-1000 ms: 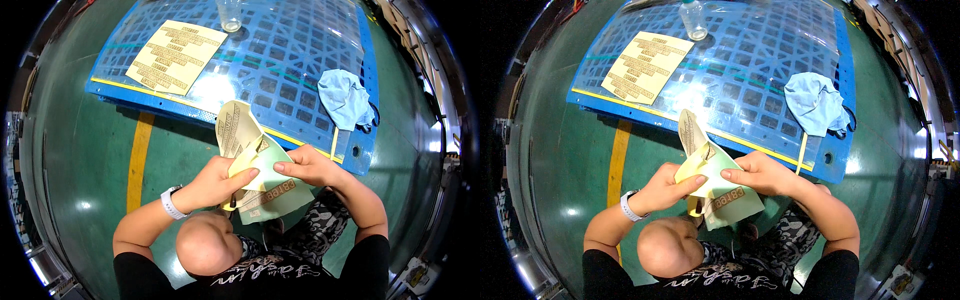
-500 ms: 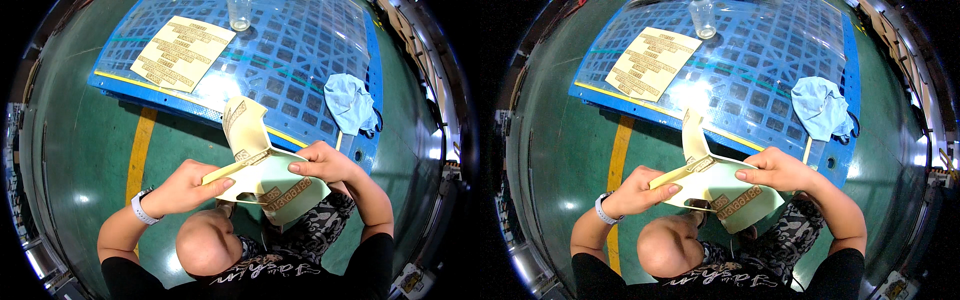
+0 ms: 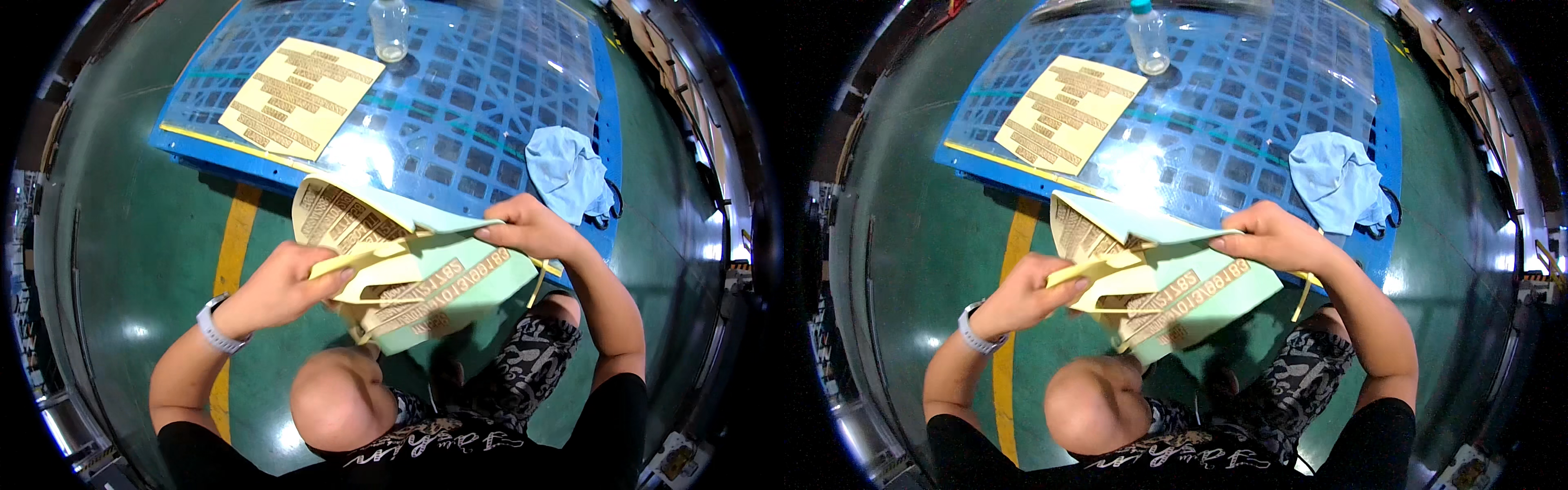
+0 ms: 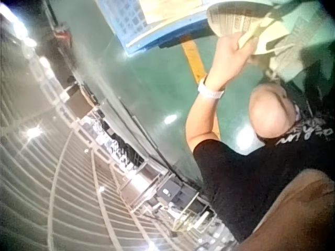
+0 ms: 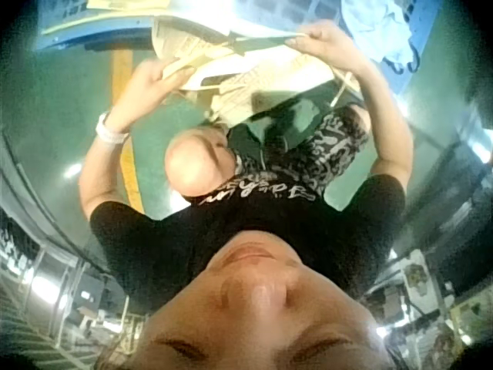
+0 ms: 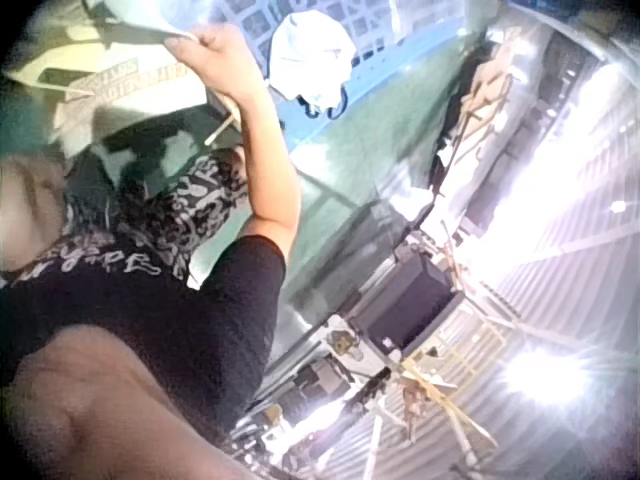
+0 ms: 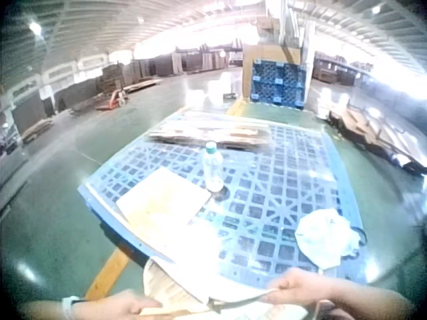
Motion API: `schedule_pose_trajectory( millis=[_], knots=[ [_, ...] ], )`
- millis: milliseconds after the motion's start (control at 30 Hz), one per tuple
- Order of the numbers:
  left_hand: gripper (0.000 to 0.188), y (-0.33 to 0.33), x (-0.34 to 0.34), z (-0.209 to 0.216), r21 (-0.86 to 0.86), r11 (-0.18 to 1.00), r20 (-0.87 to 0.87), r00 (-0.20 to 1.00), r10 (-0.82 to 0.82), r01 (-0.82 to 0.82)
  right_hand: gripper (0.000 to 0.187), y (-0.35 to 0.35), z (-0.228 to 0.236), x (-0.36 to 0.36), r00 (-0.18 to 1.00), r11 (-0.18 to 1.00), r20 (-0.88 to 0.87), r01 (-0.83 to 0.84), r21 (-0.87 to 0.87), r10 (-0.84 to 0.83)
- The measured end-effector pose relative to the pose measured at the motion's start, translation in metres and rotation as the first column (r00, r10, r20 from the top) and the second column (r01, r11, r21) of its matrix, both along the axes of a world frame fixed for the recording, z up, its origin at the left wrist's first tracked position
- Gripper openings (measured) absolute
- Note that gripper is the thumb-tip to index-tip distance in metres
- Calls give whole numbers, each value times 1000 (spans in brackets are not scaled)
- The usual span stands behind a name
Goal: The person peels waste backing from a sheet of printed labels and then cleans a green board by pouring liquid from a bottle and wiping the surface with a cloth.
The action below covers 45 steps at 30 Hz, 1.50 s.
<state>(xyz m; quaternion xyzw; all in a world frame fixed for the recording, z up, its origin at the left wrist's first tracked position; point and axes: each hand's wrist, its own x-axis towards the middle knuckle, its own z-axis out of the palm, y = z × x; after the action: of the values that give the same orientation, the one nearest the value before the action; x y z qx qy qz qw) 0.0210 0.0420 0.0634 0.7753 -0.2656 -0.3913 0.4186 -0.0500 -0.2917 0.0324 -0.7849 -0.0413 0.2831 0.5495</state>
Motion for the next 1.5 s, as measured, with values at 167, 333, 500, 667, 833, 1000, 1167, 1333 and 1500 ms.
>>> schedule_pose_trajectory(
  millis=[167, 333, 500, 667, 833, 1000, 1167, 1333, 1500],
  knots=[
    [30, -47, 20, -13, -308, 876, -399, 886, 237, -372, 37, -10, 25, 64, 997, 1000, 83, 7, -12, -6],
    [32, -111, 50, -30, -470, 780, -434, 877, 203, -413, 36, -24, 67, 130, 885, 656, 302, -6, -755, 355],
    [29, -142, 89, -61, -450, 750, -506, 830, 233, -485, 33, -16, 9, 175, 842, 405, 392, 234, -884, 370],
    [27, -158, 91, -97, -395, 660, -638, 708, 304, -639, 34, -34, -66, 179, 836, 514, 522, 379, -769, 166],
    [24, -181, 66, -124, -431, 651, -765, 636, 104, -625, 32, -40, -109, 169, 784, 517, 613, 485, -705, 101],
    [10, -165, 59, -129, -218, 877, -739, 659, 137, -427, 27, -40, -145, 161, 579, 553, 805, 633, -543, 128],
    [15, -153, 67, -120, -436, 775, -543, 820, 180, -458, 26, -39, -145, 162, 499, 591, 860, 664, -457, 105],
    [32, -162, 55, -103, -424, 752, -600, 778, 184, -505, 26, -35, -144, 163, 478, 555, 864, 681, -477, 156],
    [43, -135, 60, -66, -231, 796, -809, 565, 162, -560, 27, -39, -146, 161, 473, 498, 855, 700, -512, 213]
  ],
)
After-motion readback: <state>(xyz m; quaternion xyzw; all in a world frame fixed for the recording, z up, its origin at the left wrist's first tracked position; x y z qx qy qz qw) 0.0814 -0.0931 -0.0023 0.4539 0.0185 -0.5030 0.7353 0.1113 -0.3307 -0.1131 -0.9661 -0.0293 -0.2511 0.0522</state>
